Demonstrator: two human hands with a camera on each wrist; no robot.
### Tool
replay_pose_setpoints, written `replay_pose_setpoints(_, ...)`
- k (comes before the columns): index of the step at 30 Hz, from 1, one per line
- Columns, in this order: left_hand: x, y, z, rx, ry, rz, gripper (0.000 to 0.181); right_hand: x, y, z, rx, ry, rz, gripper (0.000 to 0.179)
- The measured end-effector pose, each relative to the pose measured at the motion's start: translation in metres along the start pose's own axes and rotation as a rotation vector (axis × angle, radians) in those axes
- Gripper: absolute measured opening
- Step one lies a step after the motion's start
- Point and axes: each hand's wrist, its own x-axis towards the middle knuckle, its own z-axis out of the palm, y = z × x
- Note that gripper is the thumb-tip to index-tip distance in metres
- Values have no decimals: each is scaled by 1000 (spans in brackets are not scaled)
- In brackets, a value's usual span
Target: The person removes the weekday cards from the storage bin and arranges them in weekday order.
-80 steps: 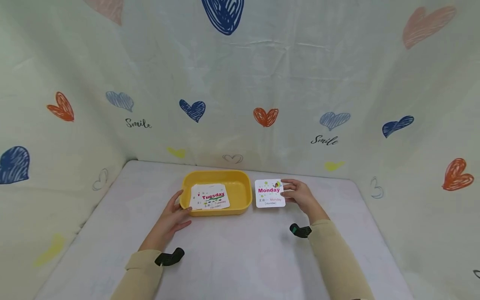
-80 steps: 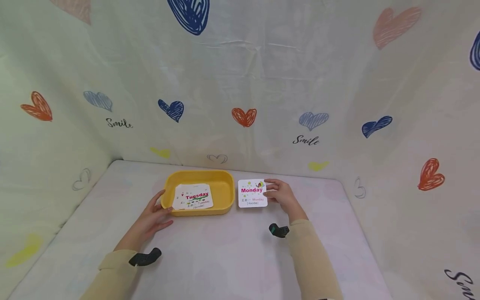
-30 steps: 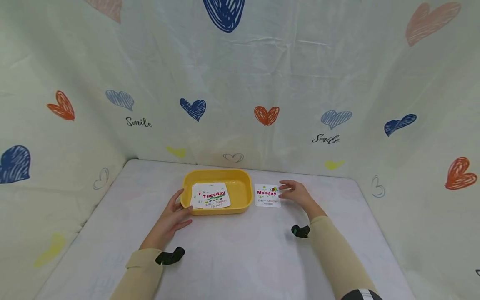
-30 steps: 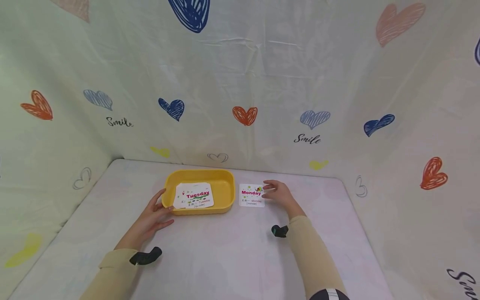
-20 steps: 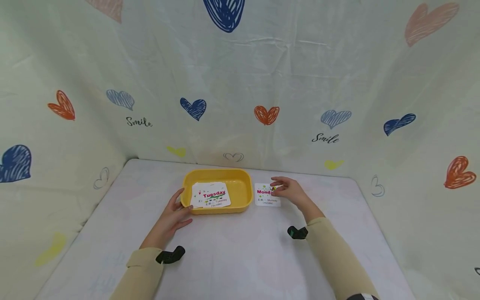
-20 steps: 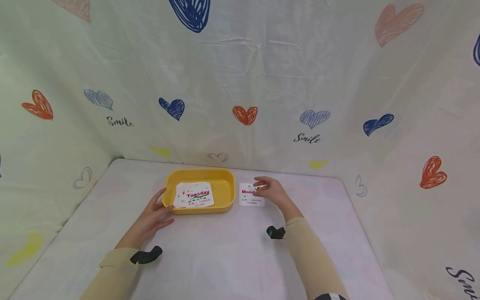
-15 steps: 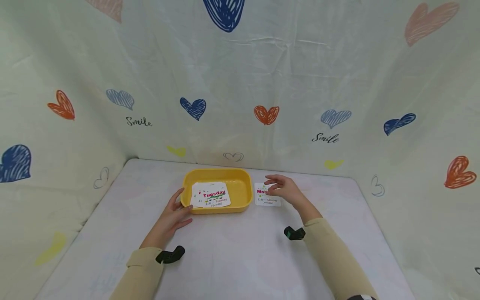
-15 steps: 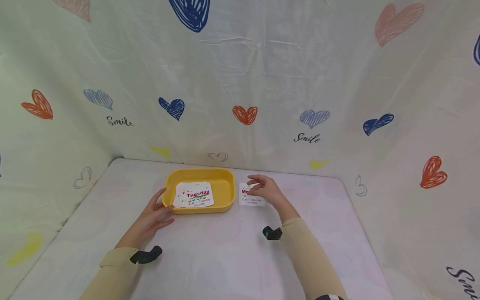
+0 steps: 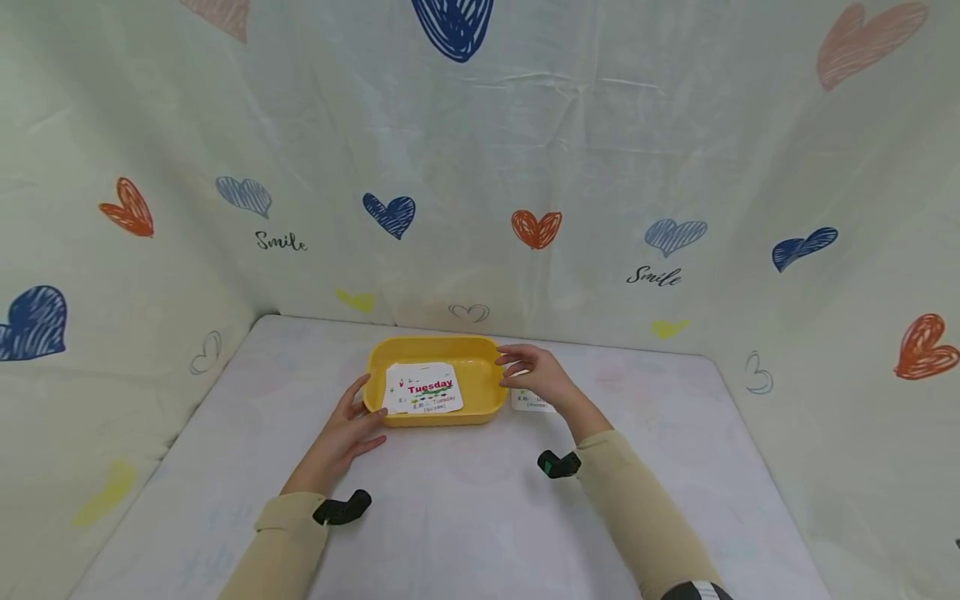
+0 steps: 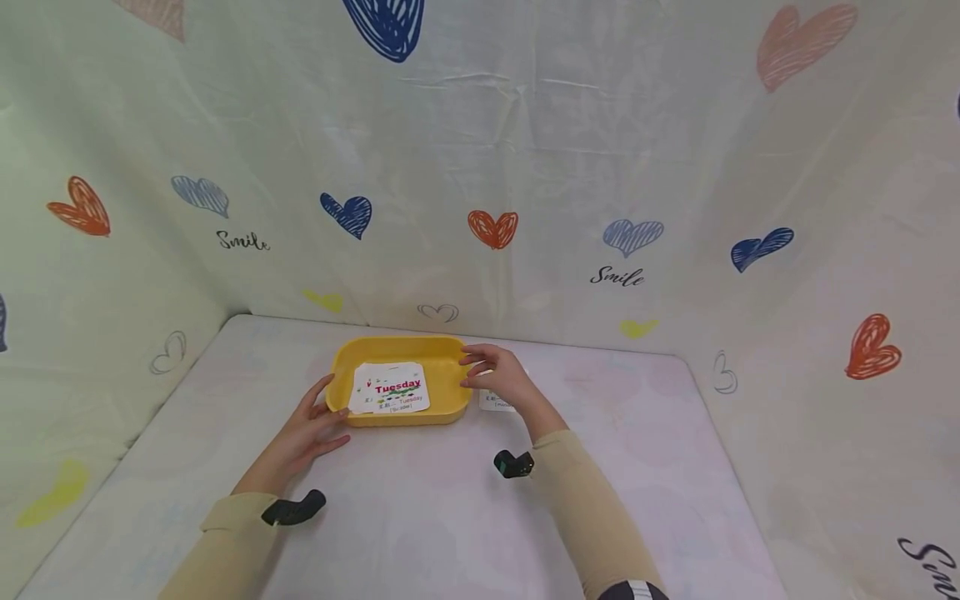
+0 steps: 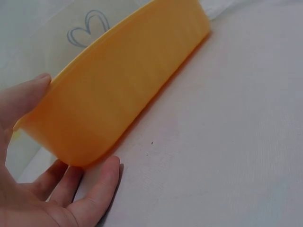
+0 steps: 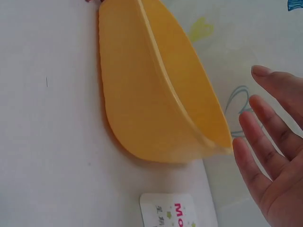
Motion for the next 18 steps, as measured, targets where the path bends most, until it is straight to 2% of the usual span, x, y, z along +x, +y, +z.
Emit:
replay_pose_setpoints(10,-1,0,-1,-2,6,9,83,11,0,37,45,-24,-2,54)
replay_pose_setpoints(18,2,-2,-1,2,7,18,82,19,1,54,32,-59,-27,53)
